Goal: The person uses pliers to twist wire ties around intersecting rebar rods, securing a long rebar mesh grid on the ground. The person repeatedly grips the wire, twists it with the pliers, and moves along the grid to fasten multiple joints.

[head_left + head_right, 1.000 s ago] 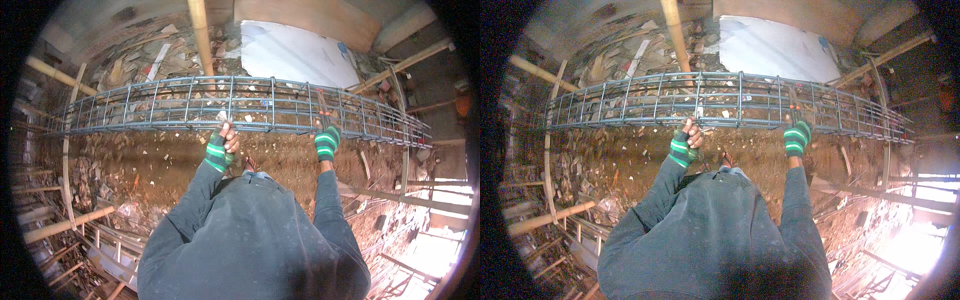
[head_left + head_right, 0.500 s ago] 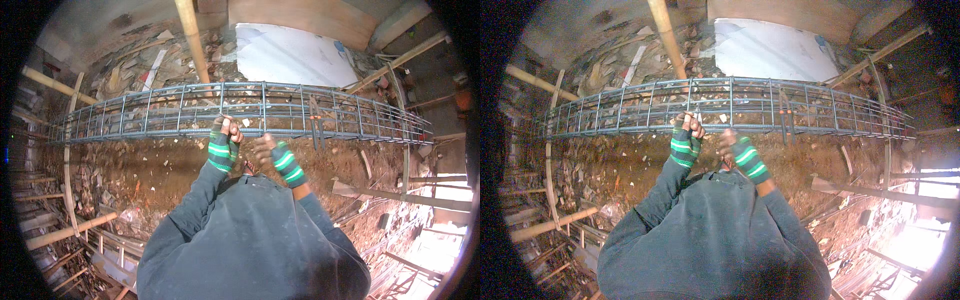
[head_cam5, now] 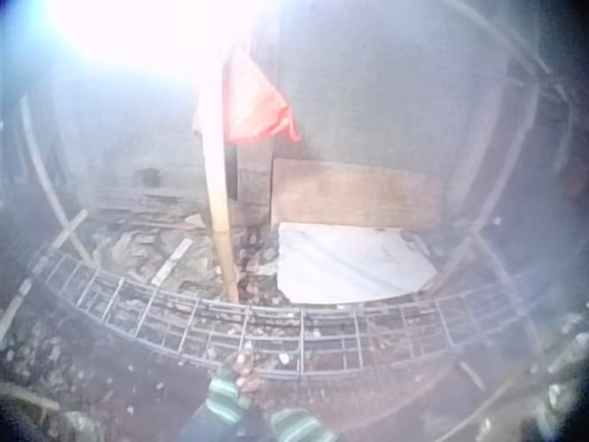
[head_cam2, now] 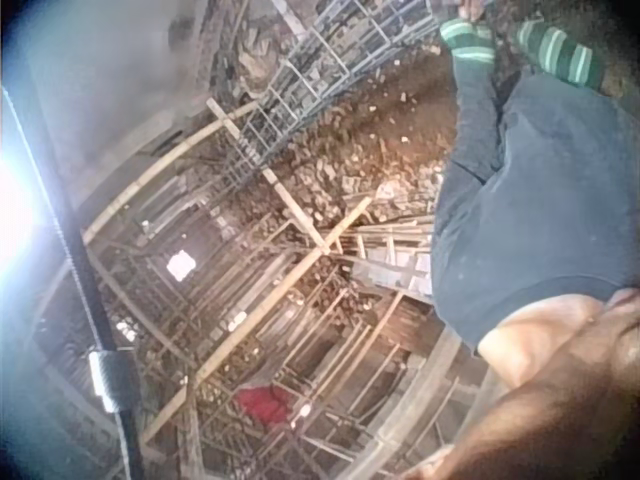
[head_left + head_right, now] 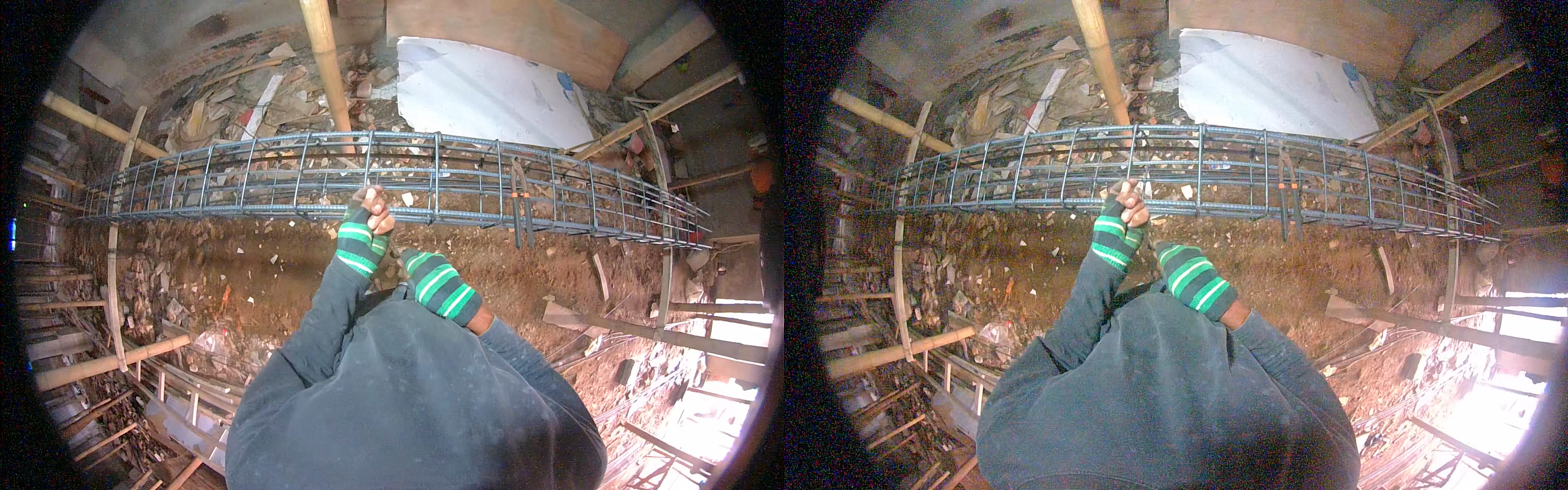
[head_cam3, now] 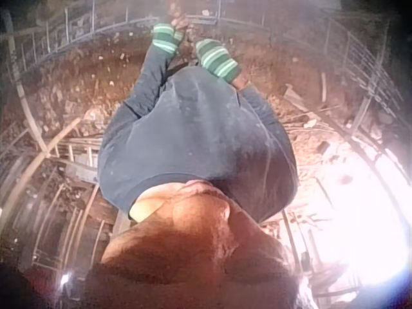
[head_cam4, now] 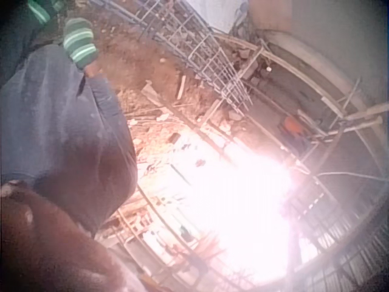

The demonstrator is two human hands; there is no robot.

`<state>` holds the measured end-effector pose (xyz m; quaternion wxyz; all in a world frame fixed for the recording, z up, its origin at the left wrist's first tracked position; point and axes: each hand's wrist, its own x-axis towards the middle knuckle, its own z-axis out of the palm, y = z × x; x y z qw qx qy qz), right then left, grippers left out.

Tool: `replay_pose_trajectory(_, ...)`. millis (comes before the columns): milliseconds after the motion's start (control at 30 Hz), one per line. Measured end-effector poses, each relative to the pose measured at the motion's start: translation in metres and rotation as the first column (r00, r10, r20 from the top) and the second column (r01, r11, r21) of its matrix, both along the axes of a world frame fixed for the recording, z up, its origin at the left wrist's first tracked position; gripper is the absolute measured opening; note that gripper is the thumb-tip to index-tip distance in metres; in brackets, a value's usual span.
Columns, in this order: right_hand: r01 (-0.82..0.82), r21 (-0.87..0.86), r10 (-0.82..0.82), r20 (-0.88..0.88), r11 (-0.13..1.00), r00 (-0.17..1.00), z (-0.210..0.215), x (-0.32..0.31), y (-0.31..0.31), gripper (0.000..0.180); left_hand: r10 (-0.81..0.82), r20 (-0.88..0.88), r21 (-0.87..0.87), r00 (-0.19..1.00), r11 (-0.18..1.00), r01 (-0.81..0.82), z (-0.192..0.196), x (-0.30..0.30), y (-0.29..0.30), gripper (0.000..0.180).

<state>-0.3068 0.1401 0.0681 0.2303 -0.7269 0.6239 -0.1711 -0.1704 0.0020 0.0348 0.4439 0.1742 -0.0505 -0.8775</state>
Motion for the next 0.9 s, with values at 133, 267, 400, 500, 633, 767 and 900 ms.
replay_pose_trajectory(133,-0.014,0.082,0.009,0.066,0.997,0.998,0.012,0.002,-0.008,0.029,0.056,0.009,0.058,0.998,0.997,-0.056,-0.013,0.009,0.003,0.016)
replay_pose_trajectory(267,0.086,0.402,-0.365,0.696,0.912,0.619,0.024,0.011,-0.008,0.035,0.134,0.037,-0.091,0.990,0.987,-0.130,-0.008,0.018,0.003,0.016)
replay_pose_trajectory(400,-0.073,0.061,0.053,0.281,0.995,0.958,0.020,0.015,-0.012,0.028,0.236,0.207,-0.143,0.949,0.967,-0.209,-0.011,0.024,0.008,0.015)
replay_pose_trajectory(500,-0.123,0.054,0.110,0.198,0.991,0.974,0.011,0.015,-0.016,0.024,0.254,0.345,-0.112,0.904,0.967,-0.229,-0.021,0.023,0.011,0.014)
replay_pose_trajectory(633,-0.025,0.154,-0.036,0.381,0.988,0.924,0.007,0.014,-0.018,0.028,0.191,0.512,-0.064,0.838,0.981,-0.185,-0.027,0.021,0.008,0.020)
replay_pose_trajectory(767,0.042,0.270,-0.185,0.529,0.962,0.828,0.012,0.017,-0.023,0.042,0.149,0.591,-0.103,0.793,0.989,-0.110,-0.018,0.019,0.025,0.032)
replay_pose_trajectory(900,-0.047,0.286,-0.107,0.499,0.957,0.860,0.018,0.015,-0.029,0.041,0.166,0.589,-0.132,0.791,0.985,-0.108,-0.012,0.017,0.044,0.028)
